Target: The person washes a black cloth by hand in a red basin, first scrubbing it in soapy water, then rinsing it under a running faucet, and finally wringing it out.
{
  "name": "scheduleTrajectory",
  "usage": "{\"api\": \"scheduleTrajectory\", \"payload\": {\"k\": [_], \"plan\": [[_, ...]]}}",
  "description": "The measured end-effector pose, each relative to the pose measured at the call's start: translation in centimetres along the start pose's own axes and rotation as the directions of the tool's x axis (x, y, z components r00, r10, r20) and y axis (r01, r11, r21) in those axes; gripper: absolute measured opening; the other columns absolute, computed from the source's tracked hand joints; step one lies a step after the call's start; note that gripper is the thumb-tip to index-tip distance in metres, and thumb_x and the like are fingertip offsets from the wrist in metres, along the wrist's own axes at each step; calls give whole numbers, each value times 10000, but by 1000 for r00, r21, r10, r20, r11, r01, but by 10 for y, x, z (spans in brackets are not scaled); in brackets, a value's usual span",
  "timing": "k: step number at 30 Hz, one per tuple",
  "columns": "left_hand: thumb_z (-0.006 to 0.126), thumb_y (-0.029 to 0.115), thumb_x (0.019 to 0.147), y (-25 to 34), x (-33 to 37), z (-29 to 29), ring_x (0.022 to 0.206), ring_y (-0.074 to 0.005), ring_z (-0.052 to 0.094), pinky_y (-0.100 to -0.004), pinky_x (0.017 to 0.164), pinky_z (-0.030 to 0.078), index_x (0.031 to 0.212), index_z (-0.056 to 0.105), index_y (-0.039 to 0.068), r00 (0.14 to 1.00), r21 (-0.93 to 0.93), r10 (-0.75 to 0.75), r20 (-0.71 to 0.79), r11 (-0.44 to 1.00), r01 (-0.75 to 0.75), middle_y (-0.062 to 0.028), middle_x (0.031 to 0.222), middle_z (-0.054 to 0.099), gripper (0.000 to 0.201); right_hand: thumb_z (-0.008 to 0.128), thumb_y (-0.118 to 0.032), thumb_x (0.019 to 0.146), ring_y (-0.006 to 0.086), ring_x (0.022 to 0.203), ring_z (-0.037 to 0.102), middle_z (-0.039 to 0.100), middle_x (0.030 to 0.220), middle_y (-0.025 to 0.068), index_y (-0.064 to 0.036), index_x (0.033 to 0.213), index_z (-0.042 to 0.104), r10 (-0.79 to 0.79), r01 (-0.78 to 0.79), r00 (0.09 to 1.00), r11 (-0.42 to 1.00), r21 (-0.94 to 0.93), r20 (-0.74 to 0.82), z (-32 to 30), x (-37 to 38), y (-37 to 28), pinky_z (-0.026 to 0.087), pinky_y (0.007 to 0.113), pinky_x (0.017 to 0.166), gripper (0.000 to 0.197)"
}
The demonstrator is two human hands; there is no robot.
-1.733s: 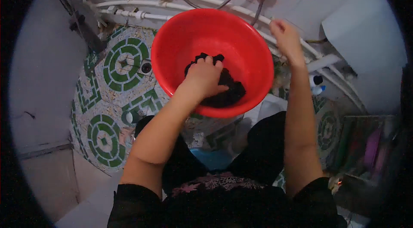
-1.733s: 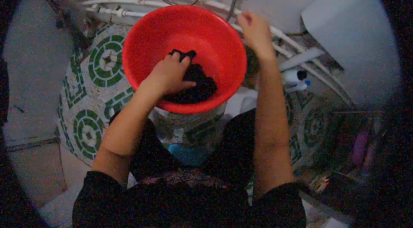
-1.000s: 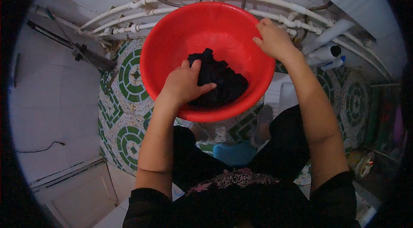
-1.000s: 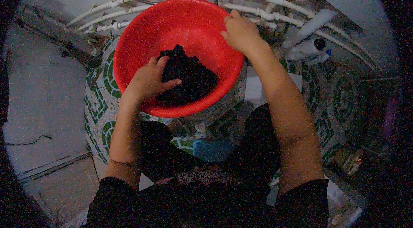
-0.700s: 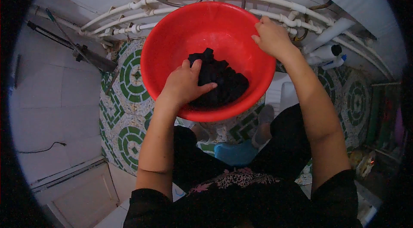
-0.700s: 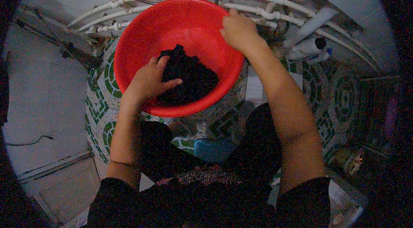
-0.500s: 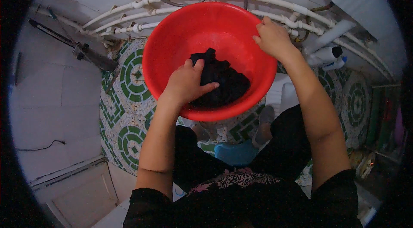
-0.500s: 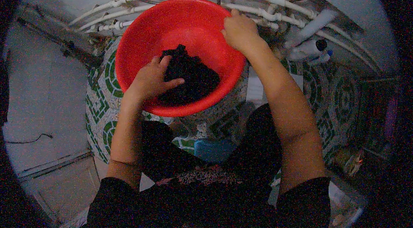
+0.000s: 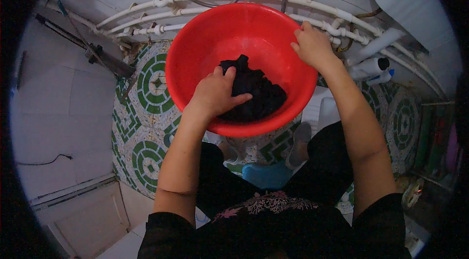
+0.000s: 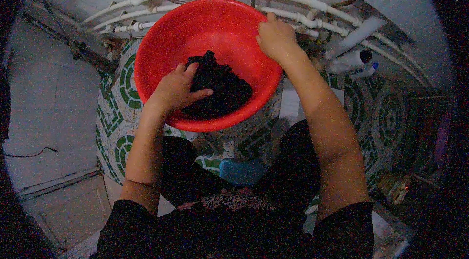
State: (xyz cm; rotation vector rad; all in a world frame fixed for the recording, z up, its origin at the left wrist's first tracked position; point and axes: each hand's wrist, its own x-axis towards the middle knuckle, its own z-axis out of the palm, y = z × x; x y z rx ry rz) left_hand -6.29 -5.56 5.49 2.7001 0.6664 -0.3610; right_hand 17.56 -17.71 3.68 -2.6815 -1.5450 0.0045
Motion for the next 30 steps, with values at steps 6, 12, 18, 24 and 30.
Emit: {"api": "scheduleTrajectory", "payload": {"k": [6, 12, 18, 24, 30], "plan": [[661, 498, 714, -4, -1, 7, 908, -406, 569, -451, 758, 487, 1148, 466, 13, 996, 18, 36, -83, 999, -35, -253, 1034, 519, 679, 611, -216, 787, 345, 913, 578, 511, 1032, 181, -14, 920, 614, -19, 19, 1000, 1000, 4, -3, 0, 1, 0, 487, 454, 767, 243], [663, 493, 714, -5, -1, 10, 895, -403, 571, -448, 753, 487, 1136, 467, 15, 993, 13, 53, -109, 999, -52, -251, 1024, 519, 668, 615, -210, 787, 332, 906, 575, 508, 1020, 165, -13, 942, 604, -17, 17, 1000, 1000, -10, -10, 1, 1, 0, 483, 445, 761, 252], [663, 498, 710, -6, -1, 12, 878, -398, 576, -447, 746, 488, 1148, 468, 23, 989, 12, 64, -132, 998, -64, -246, 1019, 521, 675, 613, -214, 790, 320, 910, 569, 505, 1017, 149, -27, 961, 595, -1, 2, 1000, 999, -43, 6, 1, 1, -1, 477, 442, 758, 254], [667, 501, 704, -5, -2, 12, 878, -394, 578, -444, 743, 491, 1169, 465, 28, 990, 30, 57, -132, 998, -54, -244, 1024, 522, 693, 615, -223, 790, 320, 917, 568, 503, 1022, 152, -29, 960, 594, 1, 0, 1000, 998, -56, 13, 2, 2, -2, 478, 437, 761, 259], [669, 495, 704, -2, -4, 8, 896, -391, 576, -451, 749, 491, 1163, 469, 33, 993, 13, 32, -114, 999, -31, -238, 1042, 521, 682, 625, -218, 783, 322, 930, 565, 506, 1023, 156, -23, 949, 592, -3, 4, 1000, 998, -57, 12, 0, 1, -4, 479, 434, 762, 259]]}}
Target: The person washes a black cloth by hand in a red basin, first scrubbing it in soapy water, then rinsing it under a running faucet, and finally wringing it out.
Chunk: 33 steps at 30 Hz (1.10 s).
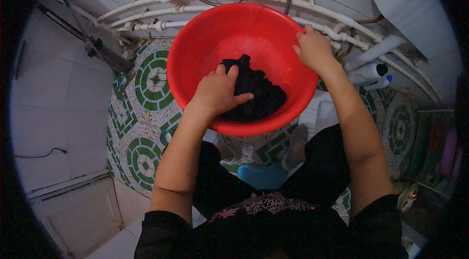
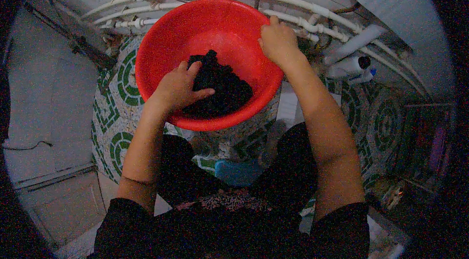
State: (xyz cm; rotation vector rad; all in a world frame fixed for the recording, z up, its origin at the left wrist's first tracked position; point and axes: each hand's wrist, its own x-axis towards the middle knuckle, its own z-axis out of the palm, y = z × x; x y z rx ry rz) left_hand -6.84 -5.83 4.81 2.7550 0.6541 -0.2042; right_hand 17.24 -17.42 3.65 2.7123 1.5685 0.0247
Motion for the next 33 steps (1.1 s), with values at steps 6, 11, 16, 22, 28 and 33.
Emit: {"api": "scheduleTrajectory", "payload": {"k": [6, 11, 16, 22, 28, 33], "plan": [[668, 486, 710, 0, 1, 0, 920, -392, 571, -447, 764, 488, 1165, 469, 33, 1000, -6, -8, 20, 1000, 8, -240, 1062, 518, 672, 633, -218, 776, 323, 923, 565, 506, 1006, 156, -22, 945, 591, 3, -3, 1000, 1000, 1, -3, 1, 0, 0, 479, 435, 759, 262], [667, 483, 713, 3, 1, -4, 926, -389, 569, -440, 775, 485, 1169, 467, 27, 999, -8, -14, 37, 1000, 14, -246, 1067, 518, 676, 635, -217, 774, 323, 920, 565, 505, 1001, 156, -23, 939, 591, 7, -7, 1000, 1000, -1, -4, 0, 0, 0, 481, 437, 755, 258], [666, 493, 710, 1, 1, -1, 897, -386, 574, -440, 757, 487, 1145, 468, 19, 1000, 9, 1, 14, 1000, -1, -246, 1038, 522, 674, 636, -216, 773, 324, 914, 567, 506, 998, 156, -21, 933, 590, -1, 1, 1000, 1000, -5, -18, 1, 1, 0, 481, 439, 749, 256], [665, 498, 709, 1, 1, -1, 881, -386, 577, -440, 744, 489, 1132, 468, 18, 1000, 20, 8, 4, 1000, -8, -244, 1025, 523, 670, 637, -214, 772, 326, 903, 570, 509, 990, 157, -19, 927, 590, -15, 15, 1000, 1000, -7, -24, 3, 1, 1, 481, 443, 739, 254], [661, 499, 713, 1, 1, -1, 902, -389, 572, -442, 756, 488, 1147, 465, 21, 1000, 13, -3, 16, 1000, 3, -246, 1041, 519, 675, 636, -220, 772, 324, 902, 571, 507, 996, 158, -23, 920, 592, -13, 13, 999, 1000, -8, -39, 4, 1, 1, 483, 445, 734, 251], [658, 498, 716, 2, 1, -2, 917, -389, 569, -443, 766, 486, 1153, 465, 23, 999, 13, -12, 34, 1000, 12, -246, 1055, 515, 674, 634, -225, 774, 330, 903, 573, 505, 1008, 157, -25, 966, 579, -11, 11, 1000, 1000, -12, -14, 3, 1, 1, 482, 451, 737, 283]]}}
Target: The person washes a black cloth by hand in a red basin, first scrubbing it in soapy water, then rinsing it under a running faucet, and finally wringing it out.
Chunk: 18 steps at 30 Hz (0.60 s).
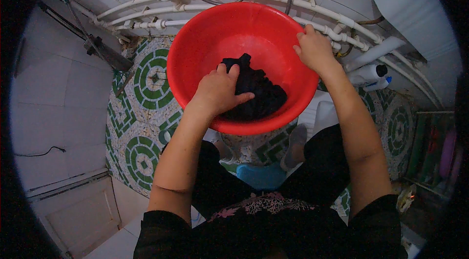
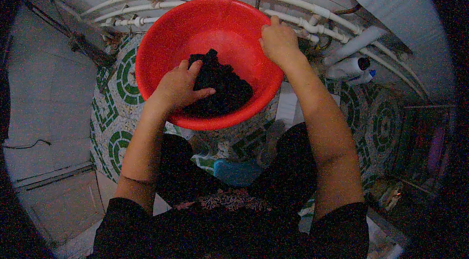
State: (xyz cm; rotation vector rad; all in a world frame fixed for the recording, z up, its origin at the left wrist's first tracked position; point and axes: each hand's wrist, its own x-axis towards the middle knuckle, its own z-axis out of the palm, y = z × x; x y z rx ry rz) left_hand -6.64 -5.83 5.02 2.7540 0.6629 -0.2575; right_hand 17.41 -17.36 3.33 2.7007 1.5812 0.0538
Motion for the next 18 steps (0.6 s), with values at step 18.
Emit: {"api": "scheduleTrajectory", "payload": {"k": [18], "plan": [[608, 482, 778, -1, -4, -8, 942, -431, 557, -466, 796, 474, 1255, 403, 36, 996, -31, 75, 56, 997, -73, -287, 1100, 500, 684, 570, -182, 828, 376, 1101, 513, 527, 1183, 247, -38, 1346, 291, 110, -221, 958, 870, 440, 264, 26, 16, 39, 402, 418, 945, 606]]}}
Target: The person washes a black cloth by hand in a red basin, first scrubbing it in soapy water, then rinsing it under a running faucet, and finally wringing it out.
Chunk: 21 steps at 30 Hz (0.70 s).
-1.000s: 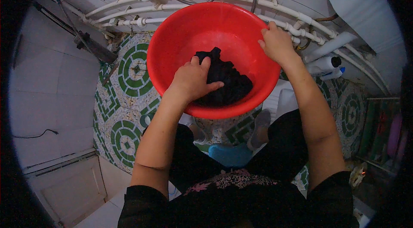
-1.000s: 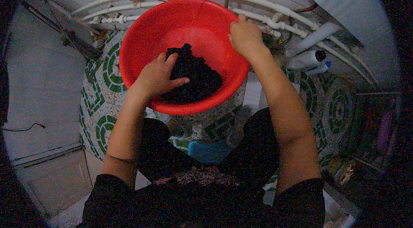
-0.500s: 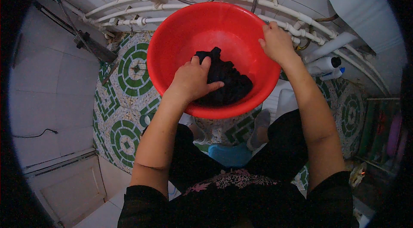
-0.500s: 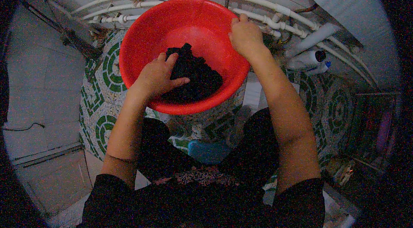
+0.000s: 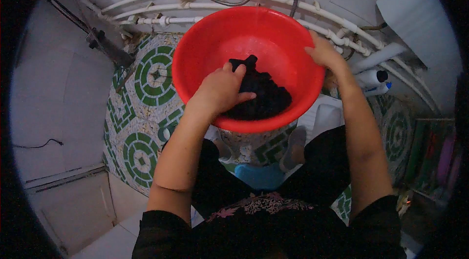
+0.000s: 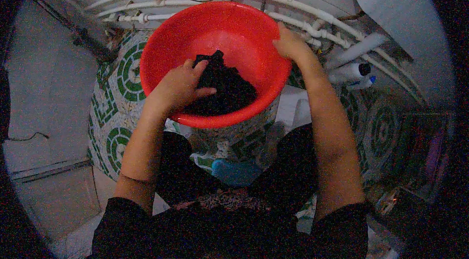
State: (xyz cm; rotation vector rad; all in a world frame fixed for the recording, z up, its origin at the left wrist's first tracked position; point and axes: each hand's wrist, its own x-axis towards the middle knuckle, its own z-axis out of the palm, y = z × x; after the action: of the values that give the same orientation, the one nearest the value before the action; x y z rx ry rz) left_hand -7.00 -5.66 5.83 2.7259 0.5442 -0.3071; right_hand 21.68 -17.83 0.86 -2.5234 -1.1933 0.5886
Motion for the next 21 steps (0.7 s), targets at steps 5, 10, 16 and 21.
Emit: {"api": "scheduleTrajectory", "payload": {"k": [5, 10, 16, 21], "plan": [[611, 474, 778, -3, 2, 2, 936, -422, 561, -469, 789, 475, 1260, 396, 41, 1000, 12, -18, 0, 1000, 18, -278, 1059, 525, 683, 559, -164, 834, 370, 1094, 517, 537, 1167, 244, -41, 1323, 334, -22, 21, 1000, 999, 38, 2, -1, 0, 0, 408, 410, 931, 553], [612, 469, 780, 1, 1, 0, 927, -425, 565, -470, 787, 476, 1262, 395, 43, 998, 19, -53, 16, 998, 53, -278, 1051, 534, 678, 564, -140, 827, 373, 1045, 539, 569, 1108, 239, -46, 1276, 395, -18, 19, 999, 999, 51, -32, -2, -1, -2, 426, 400, 891, 488], [611, 468, 781, 3, 0, -5, 959, -430, 554, -474, 799, 474, 1268, 383, 46, 997, -1, -74, 38, 997, 74, -284, 1095, 517, 683, 555, -138, 833, 370, 1076, 523, 555, 1143, 235, -34, 1267, 400, 49, -49, 999, 999, 12, 7, -7, -3, -10, 420, 395, 907, 473], [609, 469, 783, 5, -1, -7, 974, -436, 546, -476, 808, 470, 1274, 375, 45, 995, 0, -88, 49, 996, 88, -287, 1115, 506, 690, 543, -136, 837, 364, 1098, 511, 542, 1167, 235, -18, 1279, 383, 72, -71, 996, 997, -16, 51, -13, -8, -20, 408, 394, 928, 485]]}}
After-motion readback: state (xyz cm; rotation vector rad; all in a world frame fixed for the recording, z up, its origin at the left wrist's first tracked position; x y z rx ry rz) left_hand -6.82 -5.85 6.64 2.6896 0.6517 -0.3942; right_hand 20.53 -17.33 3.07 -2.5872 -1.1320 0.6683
